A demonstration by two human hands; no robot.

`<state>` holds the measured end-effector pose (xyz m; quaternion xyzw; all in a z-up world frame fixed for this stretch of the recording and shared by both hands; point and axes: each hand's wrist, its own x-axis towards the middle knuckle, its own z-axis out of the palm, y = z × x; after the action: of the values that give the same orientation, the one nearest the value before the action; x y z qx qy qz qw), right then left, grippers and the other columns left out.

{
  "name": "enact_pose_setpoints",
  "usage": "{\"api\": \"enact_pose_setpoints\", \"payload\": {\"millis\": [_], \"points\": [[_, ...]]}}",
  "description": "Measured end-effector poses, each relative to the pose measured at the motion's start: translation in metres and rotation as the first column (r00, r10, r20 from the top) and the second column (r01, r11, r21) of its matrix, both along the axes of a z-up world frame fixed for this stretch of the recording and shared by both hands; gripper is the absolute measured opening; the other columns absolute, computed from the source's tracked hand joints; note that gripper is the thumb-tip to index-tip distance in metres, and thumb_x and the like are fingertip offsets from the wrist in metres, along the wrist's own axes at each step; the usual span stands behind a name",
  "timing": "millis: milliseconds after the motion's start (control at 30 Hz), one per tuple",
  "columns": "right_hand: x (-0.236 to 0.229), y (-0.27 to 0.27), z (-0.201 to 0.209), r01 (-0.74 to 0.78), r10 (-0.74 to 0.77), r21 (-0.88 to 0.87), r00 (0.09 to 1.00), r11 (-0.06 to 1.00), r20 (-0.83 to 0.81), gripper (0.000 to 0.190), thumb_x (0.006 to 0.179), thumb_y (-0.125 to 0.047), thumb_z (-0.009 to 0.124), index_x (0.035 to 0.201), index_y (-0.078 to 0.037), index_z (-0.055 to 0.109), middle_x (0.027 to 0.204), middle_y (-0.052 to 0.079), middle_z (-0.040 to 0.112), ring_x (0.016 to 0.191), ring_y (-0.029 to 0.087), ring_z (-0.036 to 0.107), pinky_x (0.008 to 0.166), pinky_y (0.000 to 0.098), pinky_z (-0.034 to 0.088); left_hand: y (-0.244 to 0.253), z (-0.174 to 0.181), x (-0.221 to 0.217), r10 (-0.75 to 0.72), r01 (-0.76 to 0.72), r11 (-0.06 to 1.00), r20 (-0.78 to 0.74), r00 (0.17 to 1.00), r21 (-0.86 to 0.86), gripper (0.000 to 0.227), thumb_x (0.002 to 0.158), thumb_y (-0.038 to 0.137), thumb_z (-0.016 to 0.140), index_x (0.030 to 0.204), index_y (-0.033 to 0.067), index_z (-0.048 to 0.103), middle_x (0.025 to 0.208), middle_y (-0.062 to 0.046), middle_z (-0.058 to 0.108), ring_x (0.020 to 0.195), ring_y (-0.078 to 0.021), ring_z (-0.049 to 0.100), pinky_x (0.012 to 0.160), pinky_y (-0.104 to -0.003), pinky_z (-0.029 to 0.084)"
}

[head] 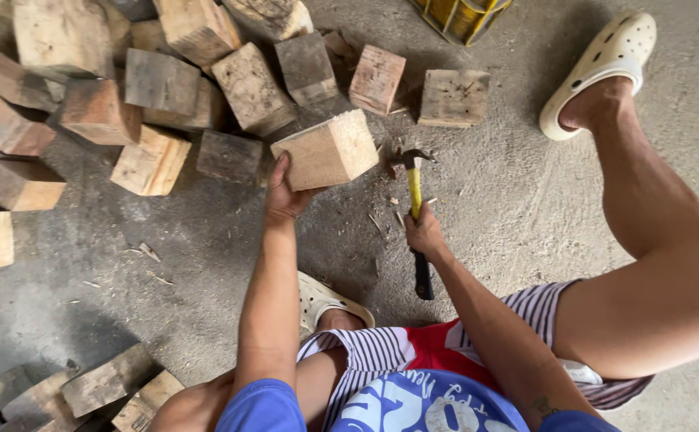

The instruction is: The person sits on the floor and uses a hammer to repeatedly strike small wooden blocks, chipping away at their surfaces. They handle the blocks one at a time, rotating them to work on different sides, and place some finished pieces into a yellow crate.

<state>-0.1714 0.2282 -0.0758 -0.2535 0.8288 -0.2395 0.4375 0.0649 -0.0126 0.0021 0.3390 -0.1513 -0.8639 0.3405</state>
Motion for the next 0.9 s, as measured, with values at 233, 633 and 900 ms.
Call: {"api": "enact_pose_setpoints", "payload": {"millis": [233, 633, 900], "points": [[-0.012, -0.006, 0.031, -0.064, 0.064, -0.044, 0.998, 0.997, -0.015, 0.027, 0.098, -0.025, 0.062, 0.113, -0.004, 0.051, 0.085, 0.024, 0.069, 0.066, 0.036, 0.072, 0.054, 0.0482, 0.056, -0.001, 0.011, -0.02, 0.071, -0.014, 0.953, 0.179, 0.981, -0.302, 0.089, 0.078, 0.049, 0.086, 0.147, 0.009, 0.047, 0.142, -0.015, 0.057, 0.133, -0.0325, 0.055, 0.11, -0.05, 0.052], [-0.043, -0.016, 0.051, -0.302, 0.316, 0.2, 0.948, 0.932, -0.043, 0.029, 0.103, -0.02, 0.053, 0.123, -0.003, 0.042, 0.09, 0.023, 0.067, 0.067, 0.033, 0.07, 0.05, 0.0448, 0.058, 0.014, -0.071, 0.014, -0.127, 0.041, 0.988, 0.64, 0.758, 0.148, 0.107, 0.067, 0.083, 0.062, 0.144, 0.011, 0.05, 0.131, -0.017, 0.06, 0.112, -0.0279, 0.056, 0.079, -0.044, 0.047], [-0.035, -0.016, 0.053, -0.273, 0.288, 0.249, 0.957, 0.929, -0.025, 0.024, 0.104, -0.019, 0.051, 0.12, -0.003, 0.042, 0.085, 0.02, 0.065, 0.06, 0.028, 0.065, 0.045, 0.0425, 0.055, 0.017, -0.058, -0.005, -0.172, 0.06, 0.97, 0.488, 0.856, 0.235, 0.103, 0.07, 0.083, 0.062, 0.143, 0.0107, 0.053, 0.126, -0.016, 0.06, 0.109, -0.0238, 0.055, 0.083, -0.041, 0.052]]}}
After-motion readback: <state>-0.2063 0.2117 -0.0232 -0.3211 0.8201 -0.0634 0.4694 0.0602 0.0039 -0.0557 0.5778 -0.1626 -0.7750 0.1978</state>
